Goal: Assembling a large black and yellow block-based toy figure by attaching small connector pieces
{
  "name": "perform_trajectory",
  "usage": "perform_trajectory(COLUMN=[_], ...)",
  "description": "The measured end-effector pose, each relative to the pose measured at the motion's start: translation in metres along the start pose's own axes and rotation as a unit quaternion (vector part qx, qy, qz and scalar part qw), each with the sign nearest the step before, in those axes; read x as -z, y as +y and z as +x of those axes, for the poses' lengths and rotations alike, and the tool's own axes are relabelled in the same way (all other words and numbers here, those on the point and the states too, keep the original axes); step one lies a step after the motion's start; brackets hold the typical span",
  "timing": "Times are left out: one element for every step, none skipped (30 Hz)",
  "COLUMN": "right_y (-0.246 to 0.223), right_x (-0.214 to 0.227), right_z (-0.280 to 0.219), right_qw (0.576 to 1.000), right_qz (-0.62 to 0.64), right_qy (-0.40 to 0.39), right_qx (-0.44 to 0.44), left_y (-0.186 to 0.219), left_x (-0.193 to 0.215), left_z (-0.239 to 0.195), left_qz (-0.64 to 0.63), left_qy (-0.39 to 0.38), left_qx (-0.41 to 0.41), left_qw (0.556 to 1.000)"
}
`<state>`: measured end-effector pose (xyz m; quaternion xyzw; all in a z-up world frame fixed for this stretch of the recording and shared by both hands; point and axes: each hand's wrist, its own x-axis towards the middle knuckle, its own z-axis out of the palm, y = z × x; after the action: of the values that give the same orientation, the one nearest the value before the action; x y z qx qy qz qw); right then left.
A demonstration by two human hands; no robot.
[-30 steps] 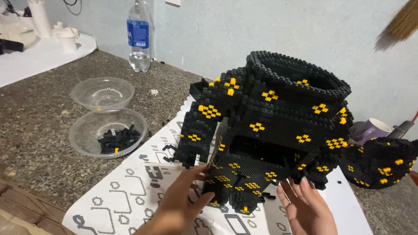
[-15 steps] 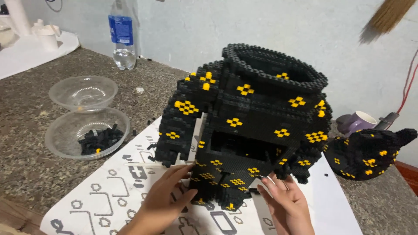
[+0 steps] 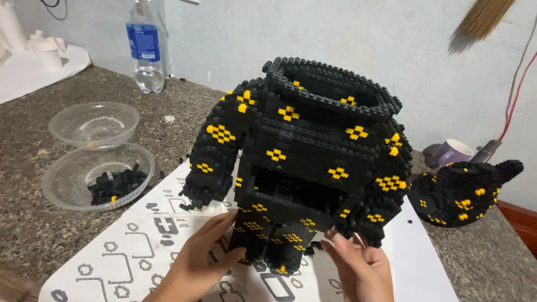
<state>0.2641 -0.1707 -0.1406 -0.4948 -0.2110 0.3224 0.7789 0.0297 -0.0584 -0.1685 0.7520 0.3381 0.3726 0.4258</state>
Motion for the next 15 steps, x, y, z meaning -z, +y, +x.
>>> perform_trajectory(right_y=[-0.005, -0.009, -0.012, -0.015, -0.018, -0.019, -0.020, -0.021, -0.023, -0.025, -0.027, -0.024, -0.022, -0.019, -0.020], right_x=[-0.009, -0.018, -0.021, -0.024, -0.028, -0.029, -0.030, -0.031, -0.033, -0.035, -0.037, -0.033, -0.030, -0.027, -0.026], right_z=[-0.006, -0.011, -0.014, -0.017, -0.019, -0.020, -0.020, -0.020, -0.023, -0.025, -0.027, -0.026, -0.024, -0.022, -0.021], right_qw=[1.000, 0.998, 0.998, 0.997, 0.996, 0.996, 0.995, 0.994, 0.994, 0.996, 0.998, 0.998, 0.998, 0.998, 0.998], right_qz=[0.006, 0.012, 0.014, 0.022, 0.030, 0.032, 0.039, 0.045, 0.046, 0.049, 0.051, 0.051, 0.054, 0.056, 0.055], right_qy=[0.027, 0.055, 0.059, 0.069, 0.077, 0.081, 0.081, 0.081, 0.083, 0.065, 0.046, 0.048, 0.039, 0.029, 0.030], right_qx=[-0.002, -0.004, -0.004, -0.014, -0.025, -0.025, -0.039, -0.054, -0.055, -0.029, -0.003, -0.004, 0.004, 0.012, 0.012], left_y=[0.002, 0.005, 0.008, 0.011, 0.014, 0.011, 0.008, 0.006, 0.006, 0.006, 0.006, 0.006, 0.006, 0.006, 0.007], left_x=[0.001, 0.002, 0.002, 0.002, 0.003, 0.003, 0.003, 0.002, 0.002, 0.002, 0.001, 0.001, 0.001, 0.001, 0.001], left_z=[0.000, 0.001, 0.000, 0.000, 0.000, 0.000, 0.001, 0.001, 0.001, 0.002, 0.002, 0.002, 0.002, 0.002, 0.002], left_qz=[0.003, 0.006, 0.008, -0.006, -0.019, -0.017, 0.002, 0.021, 0.021, 0.031, 0.041, 0.041, 0.041, 0.041, 0.041], left_qy=[-0.009, -0.019, -0.024, -0.026, -0.028, -0.032, -0.027, -0.023, -0.026, -0.022, -0.018, -0.020, -0.022, -0.024, -0.024], left_qx=[0.018, 0.035, 0.034, 0.051, 0.068, 0.067, 0.043, 0.018, 0.019, 0.013, 0.007, 0.007, 0.016, 0.025, 0.026], left_qw=[1.000, 0.999, 0.999, 0.998, 0.997, 0.997, 0.999, 0.999, 0.999, 0.999, 0.999, 0.999, 0.999, 0.999, 0.999])
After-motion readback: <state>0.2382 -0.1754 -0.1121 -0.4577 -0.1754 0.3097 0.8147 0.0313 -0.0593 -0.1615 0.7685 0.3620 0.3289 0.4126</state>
